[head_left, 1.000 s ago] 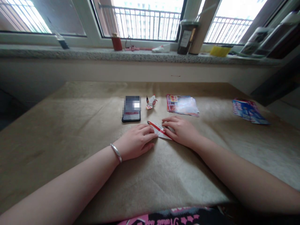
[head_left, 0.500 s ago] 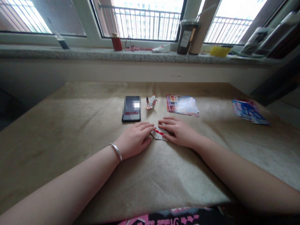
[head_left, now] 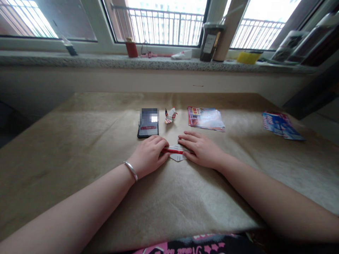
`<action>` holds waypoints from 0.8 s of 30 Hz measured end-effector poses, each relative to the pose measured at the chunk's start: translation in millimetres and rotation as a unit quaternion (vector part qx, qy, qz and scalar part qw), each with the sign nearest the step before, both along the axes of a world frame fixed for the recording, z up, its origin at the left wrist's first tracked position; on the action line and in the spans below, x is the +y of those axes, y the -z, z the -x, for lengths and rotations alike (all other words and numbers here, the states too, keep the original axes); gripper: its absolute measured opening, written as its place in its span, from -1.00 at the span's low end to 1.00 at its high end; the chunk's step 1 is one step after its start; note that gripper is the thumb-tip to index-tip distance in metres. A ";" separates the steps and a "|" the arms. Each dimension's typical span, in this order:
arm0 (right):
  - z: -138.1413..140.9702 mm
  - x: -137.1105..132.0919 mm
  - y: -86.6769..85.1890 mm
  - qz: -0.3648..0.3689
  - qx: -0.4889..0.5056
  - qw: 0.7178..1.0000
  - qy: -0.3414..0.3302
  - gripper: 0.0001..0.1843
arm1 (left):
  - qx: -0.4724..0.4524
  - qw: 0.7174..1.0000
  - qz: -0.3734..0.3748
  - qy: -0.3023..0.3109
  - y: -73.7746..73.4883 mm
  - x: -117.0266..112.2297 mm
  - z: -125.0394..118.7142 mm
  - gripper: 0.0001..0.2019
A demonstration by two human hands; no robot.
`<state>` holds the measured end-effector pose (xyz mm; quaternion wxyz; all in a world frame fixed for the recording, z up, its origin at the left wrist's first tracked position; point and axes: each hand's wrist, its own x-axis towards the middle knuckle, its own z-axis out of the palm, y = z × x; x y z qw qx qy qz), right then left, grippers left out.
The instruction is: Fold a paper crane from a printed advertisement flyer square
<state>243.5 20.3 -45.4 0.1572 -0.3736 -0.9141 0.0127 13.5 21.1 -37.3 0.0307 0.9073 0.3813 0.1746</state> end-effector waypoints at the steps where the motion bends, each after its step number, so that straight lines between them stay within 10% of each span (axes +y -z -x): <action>1: -0.2 -0.1 0.3 0.002 0.008 1.000 0.006 -0.59 | -0.007 1.000 0.007 0.000 0.1 0.5 0.2 -0.86; 24: 6.8 -2.3 3.1 0.141 0.202 0.965 0.086 -0.75 | -0.120 0.989 0.075 -0.036 -2.3 -3.8 -0.5 -0.82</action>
